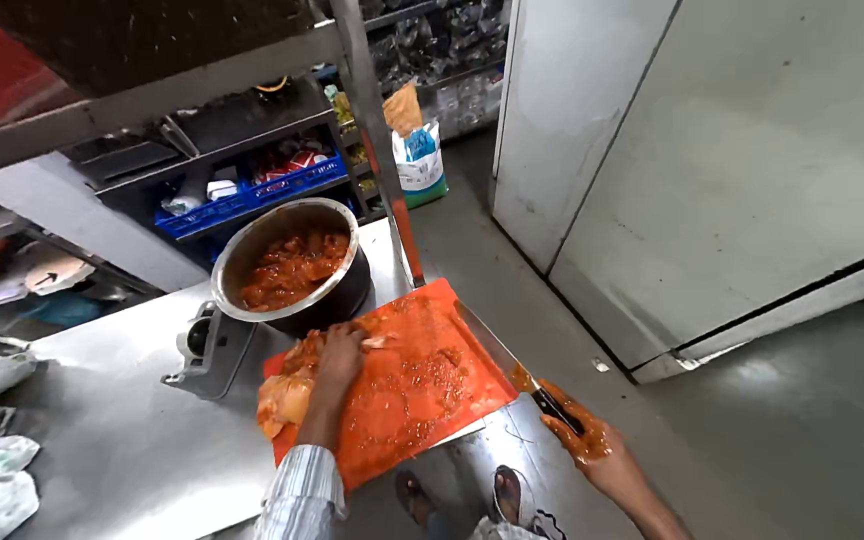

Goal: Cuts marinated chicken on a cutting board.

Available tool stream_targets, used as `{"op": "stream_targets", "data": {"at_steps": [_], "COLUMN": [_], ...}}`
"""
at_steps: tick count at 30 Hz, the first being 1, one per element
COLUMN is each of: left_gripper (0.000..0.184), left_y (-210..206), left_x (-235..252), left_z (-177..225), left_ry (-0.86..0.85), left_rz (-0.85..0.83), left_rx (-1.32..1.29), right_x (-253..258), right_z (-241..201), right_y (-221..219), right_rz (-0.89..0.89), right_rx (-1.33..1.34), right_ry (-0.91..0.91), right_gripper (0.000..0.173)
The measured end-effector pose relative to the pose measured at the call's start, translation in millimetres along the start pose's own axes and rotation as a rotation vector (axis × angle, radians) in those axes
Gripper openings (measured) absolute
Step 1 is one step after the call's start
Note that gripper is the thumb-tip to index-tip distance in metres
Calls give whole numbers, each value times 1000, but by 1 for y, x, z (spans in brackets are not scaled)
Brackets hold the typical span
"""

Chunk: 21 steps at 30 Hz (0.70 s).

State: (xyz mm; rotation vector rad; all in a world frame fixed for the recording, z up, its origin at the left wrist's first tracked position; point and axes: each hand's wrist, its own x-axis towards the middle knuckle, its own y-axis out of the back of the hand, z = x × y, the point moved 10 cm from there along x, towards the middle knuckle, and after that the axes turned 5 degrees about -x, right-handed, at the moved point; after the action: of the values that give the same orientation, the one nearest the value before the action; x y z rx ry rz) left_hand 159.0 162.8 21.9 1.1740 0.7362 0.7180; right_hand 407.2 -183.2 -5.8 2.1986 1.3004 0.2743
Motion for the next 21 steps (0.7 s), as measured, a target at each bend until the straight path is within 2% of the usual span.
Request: {"op": "stream_targets", "data": {"at_steps": [1,3,6,8,10,14,17,19,21], "left_gripper": [35,43,46,35,25,41,41,36,37], "left_y": [2,2,-30,-49,-55,-44,-24,-16,-9], "left_x": [-10,-23,-26,-22,-19,-36,-59,-62,-53], "left_z": [-4,28,113,140,132,88,31,-5,-15], "left_ry": [51,27,-170,-207,-61,250,376,426,339], "left_rz": [54,140,17,-58,-42,120,267,291,272], "left_rx": [-33,-123,-229,-232,-250,-340,-394,-320,-213], "right_x": [3,12,19,23,25,23,19,19,27], "right_z": [-1,-4,-6,-5,-7,-17,-22,-19,-13], "right_y": [-1,-1,3,5,7,-2,-23,-39,-50], "right_rz": [-19,-42,-63,-71,-77,-89,-212,-308,-348], "right_rx": [0,5,32,60,67,-8,-176,-251,-303], "right_ry": [13,37,30,18,26,108,179,191,180], "right_gripper": [51,51,51,51,52,50,49,49,48]}}
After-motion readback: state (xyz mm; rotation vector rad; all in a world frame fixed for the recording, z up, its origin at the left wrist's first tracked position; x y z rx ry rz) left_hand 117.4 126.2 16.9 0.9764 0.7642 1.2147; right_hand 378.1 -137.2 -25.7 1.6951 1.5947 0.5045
